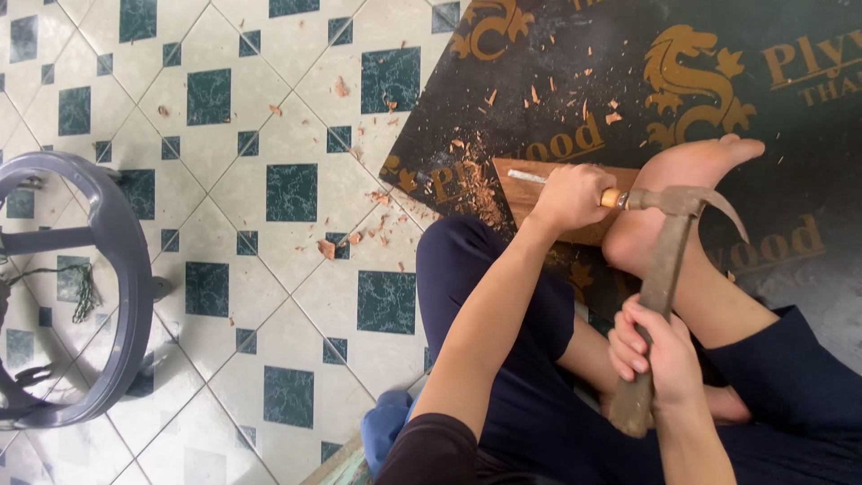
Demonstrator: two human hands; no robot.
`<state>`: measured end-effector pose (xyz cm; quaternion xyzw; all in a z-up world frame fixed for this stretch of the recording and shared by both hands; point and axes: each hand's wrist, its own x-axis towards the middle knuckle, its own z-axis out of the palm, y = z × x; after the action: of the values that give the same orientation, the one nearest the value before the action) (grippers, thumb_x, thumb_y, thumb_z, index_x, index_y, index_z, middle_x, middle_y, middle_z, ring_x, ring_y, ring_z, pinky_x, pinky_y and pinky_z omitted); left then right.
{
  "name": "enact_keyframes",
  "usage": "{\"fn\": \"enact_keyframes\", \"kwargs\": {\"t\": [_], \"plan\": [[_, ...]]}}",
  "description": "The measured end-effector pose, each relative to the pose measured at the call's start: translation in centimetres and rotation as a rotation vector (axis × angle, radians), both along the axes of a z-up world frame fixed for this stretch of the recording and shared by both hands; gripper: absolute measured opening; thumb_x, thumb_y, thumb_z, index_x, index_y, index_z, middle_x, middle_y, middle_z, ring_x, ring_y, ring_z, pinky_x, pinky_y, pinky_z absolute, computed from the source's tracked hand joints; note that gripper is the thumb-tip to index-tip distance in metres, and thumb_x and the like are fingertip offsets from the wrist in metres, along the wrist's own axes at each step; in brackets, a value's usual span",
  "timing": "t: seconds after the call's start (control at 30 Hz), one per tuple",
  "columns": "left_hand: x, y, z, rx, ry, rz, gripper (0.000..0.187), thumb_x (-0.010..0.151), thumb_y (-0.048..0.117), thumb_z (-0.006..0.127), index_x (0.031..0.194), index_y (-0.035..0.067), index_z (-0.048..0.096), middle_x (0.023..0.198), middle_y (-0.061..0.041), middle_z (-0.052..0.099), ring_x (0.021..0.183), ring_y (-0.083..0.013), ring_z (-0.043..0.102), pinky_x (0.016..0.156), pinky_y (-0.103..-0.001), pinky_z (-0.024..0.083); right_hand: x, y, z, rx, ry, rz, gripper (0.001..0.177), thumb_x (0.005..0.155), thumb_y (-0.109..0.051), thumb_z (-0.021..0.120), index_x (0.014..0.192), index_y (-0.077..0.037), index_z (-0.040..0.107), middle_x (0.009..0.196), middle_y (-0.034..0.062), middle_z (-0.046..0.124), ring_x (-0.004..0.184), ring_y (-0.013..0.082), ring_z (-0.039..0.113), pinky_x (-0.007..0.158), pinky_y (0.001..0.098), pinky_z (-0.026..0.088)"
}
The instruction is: The person uses a hammer and chisel to carve a piece of wood while sitting on the floor.
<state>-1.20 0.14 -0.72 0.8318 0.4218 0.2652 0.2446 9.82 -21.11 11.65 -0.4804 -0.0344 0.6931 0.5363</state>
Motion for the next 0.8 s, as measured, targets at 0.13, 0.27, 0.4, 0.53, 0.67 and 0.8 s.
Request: {"fn": "enact_keyframes", "kwargs": {"t": [0.13,0.27,0.4,0.53,0.67,0.8], "plan": [[-0.4,0.7,0.2,0.025,-0.071,0.035,0.006,0.066,0.013,0.069,0.065,0.014,0.063,0.064,0.001,0.067,0.058,-0.0254,0.061,0.056,-0.039,0.044,0.4,-0.4,0.9,0.173,-0.111,-0.143,0.011,0.101,-0.011,0.044,0.097,-0.011,0.053,0.058,-0.0030,0.040,0.041,0.0055,0.034,0.035,0.0216,0.029],[0.1,0.2,1.5,-0.027,-0.099,0.031,0.008,0.066,0.016,0.072,0.067,0.015,0.065,0.066,0.001,0.067,0.060,-0.0241,0.062,0.059,-0.038,0.045,-1.1,-0.5,1.2,0.227,-0.113,-0.280,0.014,0.098,-0.017,0.043,0.087,-0.016,0.052,0.058,-0.0053,0.038,0.042,0.0045,0.031,0.039,0.0209,0.028],[0.2,0.0,0.5,-0.008,-0.090,0.070,0.007,0.066,0.015,0.071,0.068,0.014,0.064,0.067,0.000,0.067,0.061,-0.0263,0.062,0.058,-0.040,0.045,-1.2,-0.2,0.1,-0.006,-0.145,-0.055,0.006,0.100,-0.013,0.048,0.096,-0.010,0.051,0.055,-0.0016,0.038,0.039,0.0073,0.032,0.033,0.0237,0.028],[-0.2,0.5,1.5,0.010,-0.070,0.121,0.008,0.064,0.012,0.070,0.069,0.013,0.064,0.066,0.000,0.066,0.059,-0.0268,0.062,0.057,-0.039,0.046,0.1,-1.1,0.0,0.018,-0.340,0.005,0.007,0.102,-0.010,0.048,0.105,-0.005,0.052,0.057,0.0020,0.040,0.039,0.0087,0.035,0.033,0.0244,0.030],[0.5,0.5,0.6,0.024,-0.008,0.103,0.008,0.064,0.011,0.070,0.068,0.014,0.063,0.067,0.000,0.066,0.060,-0.0258,0.062,0.058,-0.039,0.046,0.0,-0.8,1.9,0.159,-0.300,-0.137,0.009,0.101,-0.010,0.044,0.096,-0.010,0.052,0.058,-0.0003,0.043,0.042,0.0068,0.035,0.038,0.0213,0.031],[0.7,0.1,1.5,-0.031,-0.061,0.087,0.006,0.067,0.016,0.070,0.069,0.014,0.066,0.068,0.000,0.068,0.061,-0.0257,0.063,0.058,-0.039,0.047,-0.6,-0.3,1.3,0.045,-0.239,-0.153,0.006,0.099,-0.012,0.046,0.099,-0.013,0.053,0.057,-0.0012,0.039,0.040,0.0072,0.033,0.035,0.0234,0.028]]}}
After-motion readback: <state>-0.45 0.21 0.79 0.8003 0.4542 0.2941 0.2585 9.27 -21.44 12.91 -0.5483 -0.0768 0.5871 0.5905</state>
